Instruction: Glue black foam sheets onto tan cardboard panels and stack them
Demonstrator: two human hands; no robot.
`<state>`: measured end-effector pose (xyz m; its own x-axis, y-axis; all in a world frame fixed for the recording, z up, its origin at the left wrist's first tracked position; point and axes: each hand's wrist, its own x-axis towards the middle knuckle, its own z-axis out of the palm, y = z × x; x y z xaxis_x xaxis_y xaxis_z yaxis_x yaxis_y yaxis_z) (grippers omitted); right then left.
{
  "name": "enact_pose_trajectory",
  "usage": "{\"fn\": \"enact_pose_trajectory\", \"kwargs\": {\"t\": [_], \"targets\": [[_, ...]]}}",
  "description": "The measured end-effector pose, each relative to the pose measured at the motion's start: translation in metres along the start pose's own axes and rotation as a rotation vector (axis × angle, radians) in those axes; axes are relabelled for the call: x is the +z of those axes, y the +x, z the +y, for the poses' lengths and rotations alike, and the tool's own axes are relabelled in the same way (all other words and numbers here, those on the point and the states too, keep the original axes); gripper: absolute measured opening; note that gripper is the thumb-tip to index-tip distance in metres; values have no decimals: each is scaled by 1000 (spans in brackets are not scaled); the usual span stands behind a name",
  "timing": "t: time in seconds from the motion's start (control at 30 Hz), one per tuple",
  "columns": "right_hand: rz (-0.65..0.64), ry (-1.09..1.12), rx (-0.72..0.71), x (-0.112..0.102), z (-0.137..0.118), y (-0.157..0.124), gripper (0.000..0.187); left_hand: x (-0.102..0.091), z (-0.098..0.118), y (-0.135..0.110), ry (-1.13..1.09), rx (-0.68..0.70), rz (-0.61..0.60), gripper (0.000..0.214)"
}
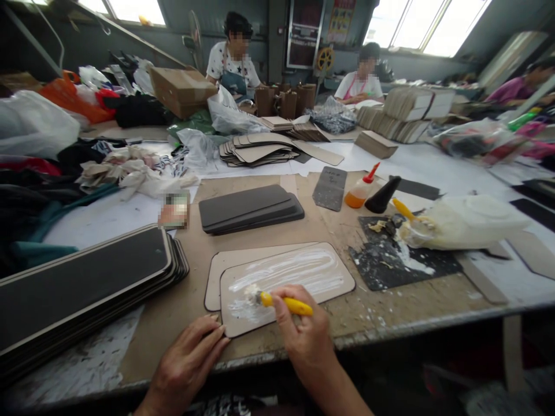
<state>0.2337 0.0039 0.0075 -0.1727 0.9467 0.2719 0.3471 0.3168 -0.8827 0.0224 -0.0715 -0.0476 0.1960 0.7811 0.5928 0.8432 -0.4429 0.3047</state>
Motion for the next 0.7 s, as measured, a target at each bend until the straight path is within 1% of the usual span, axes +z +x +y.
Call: {"fn": "enact_pose_trajectory", "kwargs": {"t": [0.07,0.13,0.2,0.3,0.4,0.47,0.6,0.67,0.7], "targets": [[-61,90,-19,25,-4,6,17,0,0,0,-5,-2,11,14],[-96,153,5,42,-5,12,18,1,-1,0,-9,4,17,14],[-106,190,54,50,-3,18,19,1,-1,-2,-8,8,9,14],[-72,173,84,47,4,26,20,2,-2,-5,-6,11,3,15],[25,33,56,29,15,32,22,2,-4,-8,-4,14,3,16],[118,-102,54,7,25,35,25,1,-7,-9,15,31,-14,17],[296,-375,107,-46,42,33,29,-1,-19,-9,90,176,-53,18],[343,-457,133,-66,44,28,30,0,-26,-10,125,246,-51,18],[356,-478,139,-71,44,25,31,1,-29,-11,138,272,-49,17]]}}
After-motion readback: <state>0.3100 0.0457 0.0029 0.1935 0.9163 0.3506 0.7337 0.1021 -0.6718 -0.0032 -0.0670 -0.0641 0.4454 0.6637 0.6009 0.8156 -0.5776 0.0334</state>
